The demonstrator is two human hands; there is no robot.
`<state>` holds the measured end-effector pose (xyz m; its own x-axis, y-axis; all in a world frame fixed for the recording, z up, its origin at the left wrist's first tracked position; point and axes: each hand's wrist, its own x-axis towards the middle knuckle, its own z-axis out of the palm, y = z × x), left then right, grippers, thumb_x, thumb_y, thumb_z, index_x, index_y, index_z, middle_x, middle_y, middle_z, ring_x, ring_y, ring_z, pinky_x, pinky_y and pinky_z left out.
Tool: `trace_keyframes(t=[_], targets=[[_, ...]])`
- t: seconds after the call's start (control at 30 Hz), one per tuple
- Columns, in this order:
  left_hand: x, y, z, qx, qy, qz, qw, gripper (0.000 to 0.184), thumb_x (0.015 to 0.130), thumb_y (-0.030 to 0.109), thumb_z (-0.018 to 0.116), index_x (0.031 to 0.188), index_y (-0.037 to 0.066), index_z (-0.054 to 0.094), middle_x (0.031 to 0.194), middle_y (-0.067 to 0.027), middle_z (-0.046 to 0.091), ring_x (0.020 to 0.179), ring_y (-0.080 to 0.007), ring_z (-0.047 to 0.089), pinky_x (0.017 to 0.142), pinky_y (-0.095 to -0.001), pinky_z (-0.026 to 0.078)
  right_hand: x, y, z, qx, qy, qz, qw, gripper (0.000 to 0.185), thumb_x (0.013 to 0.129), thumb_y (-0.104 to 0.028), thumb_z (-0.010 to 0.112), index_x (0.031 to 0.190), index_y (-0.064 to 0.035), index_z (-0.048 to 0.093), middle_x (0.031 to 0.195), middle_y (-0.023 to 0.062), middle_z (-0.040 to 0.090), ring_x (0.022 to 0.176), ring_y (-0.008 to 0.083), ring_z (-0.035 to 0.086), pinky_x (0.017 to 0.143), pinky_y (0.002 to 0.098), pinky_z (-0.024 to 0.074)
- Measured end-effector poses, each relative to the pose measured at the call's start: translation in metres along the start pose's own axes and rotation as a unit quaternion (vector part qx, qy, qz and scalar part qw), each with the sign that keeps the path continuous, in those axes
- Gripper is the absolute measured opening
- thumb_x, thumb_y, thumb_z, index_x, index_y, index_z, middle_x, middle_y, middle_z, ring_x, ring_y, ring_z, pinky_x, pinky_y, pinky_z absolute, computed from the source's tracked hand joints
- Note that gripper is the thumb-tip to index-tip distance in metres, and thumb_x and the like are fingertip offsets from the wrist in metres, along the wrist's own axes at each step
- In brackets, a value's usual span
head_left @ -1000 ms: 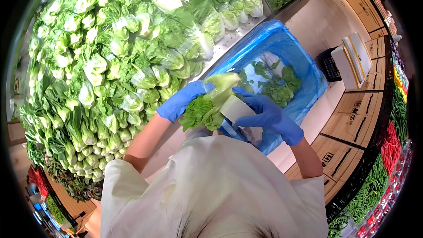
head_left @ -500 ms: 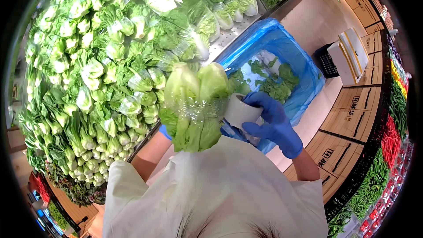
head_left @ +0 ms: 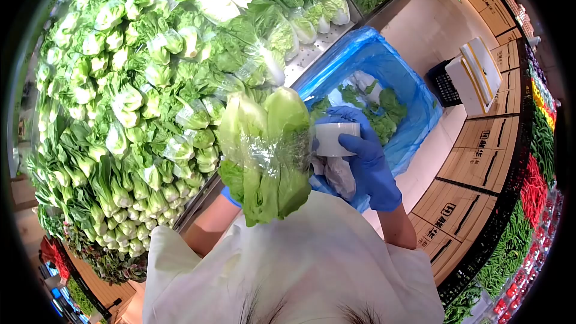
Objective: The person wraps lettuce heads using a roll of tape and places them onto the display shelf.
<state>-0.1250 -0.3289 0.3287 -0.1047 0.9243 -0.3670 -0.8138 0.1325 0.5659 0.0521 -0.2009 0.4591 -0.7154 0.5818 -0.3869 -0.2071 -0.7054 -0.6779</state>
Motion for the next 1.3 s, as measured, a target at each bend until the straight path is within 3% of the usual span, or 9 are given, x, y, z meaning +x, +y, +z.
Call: trace_keyframes(t=[0.3,0.33,0.6,0.7,0.73,0.8,1.0,1.17,1.3], targets=[[-0.005,-0.012,0.011,-0.007,-0.002,-0.007,1.000,0.044,0.093,0.012,0.044,0.135,0.004,0.033,0.132,-0.0093,0.042,0.116,-0.0163,0.046,0.100,-0.0312,0.038,-0.014,-0.009,0.000,-0.160,-0.026,-0.006,0.987,0.051,0.074,-0.022,0.063,0.118,-0.0023,0.047,0.109,0.0093,0.054,0.101,0.0196,0.053,0.089,0.0314,0.0439],[-0.006,-0.012,0.012,-0.004,-0.004,-0.007,1.000,0.044,0.093,0.012,0.044,0.135,0.004,0.033,0.132,-0.0094,0.042,0.116,-0.0164,0.046,0.100,-0.0312,0.038,0.001,0.007,-0.022,-0.268,-0.058,-0.093,0.957,0.043,0.079,-0.016,0.064,0.116,-0.0052,0.045,0.099,0.0069,0.055,0.094,0.0120,0.055,0.066,0.0216,0.0499],[0.014,0.027,0.007,-0.003,-0.052,-0.016,0.999,0.045,0.093,0.012,0.045,0.136,0.004,0.031,0.133,-0.0098,0.041,0.117,-0.0168,0.045,0.100,-0.0316,0.038,0.033,0.049,-0.060,-0.397,0.093,-0.094,0.908,0.052,0.071,-0.022,0.070,0.115,-0.0047,0.046,0.100,0.0123,0.056,0.089,0.0222,0.058,0.072,0.0332,0.0480],[0.029,0.035,0.009,0.007,-0.078,-0.013,0.997,0.046,0.093,0.012,0.045,0.136,0.004,0.031,0.134,-0.0100,0.040,0.117,-0.0170,0.045,0.100,-0.0318,0.038,-0.001,-0.011,-0.015,-0.627,0.122,-0.321,0.699,0.054,0.067,-0.023,0.072,0.114,-0.0079,0.049,0.103,0.0168,0.054,0.091,0.0325,0.057,0.075,0.0378,0.0471],[0.034,0.036,0.011,0.005,-0.087,-0.014,0.996,0.046,0.093,0.012,0.045,0.136,0.004,0.031,0.134,-0.0100,0.040,0.118,-0.0171,0.045,0.100,-0.0318,0.038,-0.014,-0.032,0.004,-0.626,0.123,-0.321,0.700,0.054,0.067,-0.023,0.072,0.114,-0.0079,0.049,0.103,0.0168,0.054,0.091,0.0325,0.057,0.075,0.0378,0.0471],[0.047,0.034,0.015,0.004,-0.101,-0.014,0.995,0.046,0.093,0.012,0.045,0.136,0.005,0.030,0.134,-0.0101,0.040,0.118,-0.0172,0.045,0.100,-0.0319,0.038,-0.030,-0.062,0.032,-0.758,0.037,-0.347,0.551,0.052,0.066,-0.024,0.072,0.110,-0.0095,0.050,0.103,0.0160,0.051,0.090,0.0350,0.055,0.075,0.0400,0.0455],[0.030,0.041,0.040,-0.017,-0.119,-0.024,0.992,0.047,0.093,0.013,0.045,0.137,0.005,0.030,0.135,-0.0105,0.039,0.119,-0.0175,0.044,0.101,-0.0322,0.038,0.007,-0.052,0.009,-0.721,-0.078,-0.281,0.629,0.039,0.071,-0.023,0.065,0.101,-0.0072,0.049,0.102,0.0131,0.048,0.089,0.0328,0.053,0.072,0.0418,0.0434],[-0.008,0.066,0.073,0.036,-0.168,0.028,0.985,0.056,0.092,0.023,0.050,0.139,0.006,0.025,0.139,-0.0103,0.033,0.123,-0.0181,0.041,0.102,-0.0331,0.037,0.026,-0.028,-0.012,-0.709,-0.069,-0.334,0.618,0.030,0.072,-0.009,0.056,0.101,-0.0060,0.048,0.104,0.0118,0.048,0.088,0.0335,0.052,0.073,0.0412,0.0438],[-0.029,0.071,0.102,0.017,-0.061,0.050,0.997,0.065,0.088,0.043,0.048,0.137,0.006,0.028,0.133,-0.0136,0.041,0.121,-0.0270,0.043,0.101,-0.0397,0.039,0.038,-0.020,-0.023,-0.721,-0.082,-0.363,0.585,0.031,0.068,-0.004,0.057,0.099,-0.0054,0.051,0.107,0.0112,0.048,0.089,0.0334,0.052,0.074,0.0414,0.0448]])
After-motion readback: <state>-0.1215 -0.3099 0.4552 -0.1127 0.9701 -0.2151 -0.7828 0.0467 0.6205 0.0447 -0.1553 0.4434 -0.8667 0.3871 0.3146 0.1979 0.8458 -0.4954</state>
